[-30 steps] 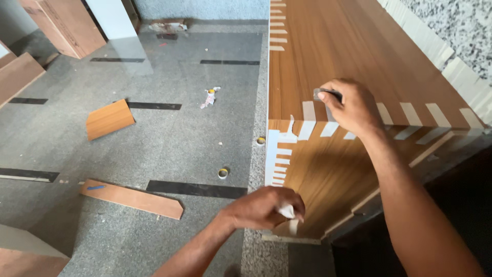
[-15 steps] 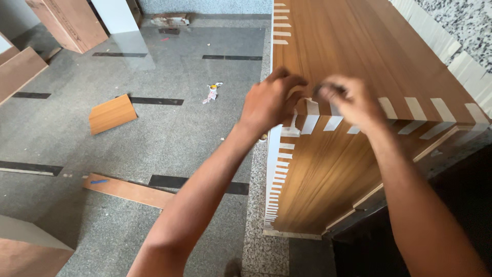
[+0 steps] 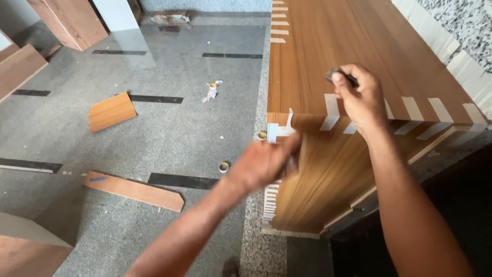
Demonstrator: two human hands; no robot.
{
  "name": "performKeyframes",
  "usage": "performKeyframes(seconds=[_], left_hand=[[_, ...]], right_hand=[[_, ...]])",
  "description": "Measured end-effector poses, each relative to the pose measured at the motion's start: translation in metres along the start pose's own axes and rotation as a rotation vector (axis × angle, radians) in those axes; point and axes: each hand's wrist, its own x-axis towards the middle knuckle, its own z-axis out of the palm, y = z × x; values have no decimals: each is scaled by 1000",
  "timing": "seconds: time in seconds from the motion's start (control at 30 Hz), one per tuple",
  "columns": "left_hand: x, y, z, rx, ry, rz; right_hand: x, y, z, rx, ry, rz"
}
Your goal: The person removes masking tape from the edges of a wooden cabinet and smooths the surfaces using a small block and a cloth.
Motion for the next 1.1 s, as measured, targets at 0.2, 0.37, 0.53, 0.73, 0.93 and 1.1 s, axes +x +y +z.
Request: performKeyframes(seconds=[0.2,0.37,0.53,0.73,0.93,1.1], left_hand=[[-39,12,14,-226,139,-204],[0,-9,-19,-154,493,-310],[23,-15,-42,-64,516,-167],[42,-9,-47,4,382,-398],[44,-12,-51,6,330,-309],[53,-9,-53,133,314,-219]], right_hand=[[-29,-29,24,-344,-116,-134],[-34,-45,43,-454,-73,-157],[-29,-48,38,-465,-182,-20],[-30,-41,42,-599,-97,-176],[-23,-27,24,-221,-142,-100],[-17,-13,17,113,48,57]])
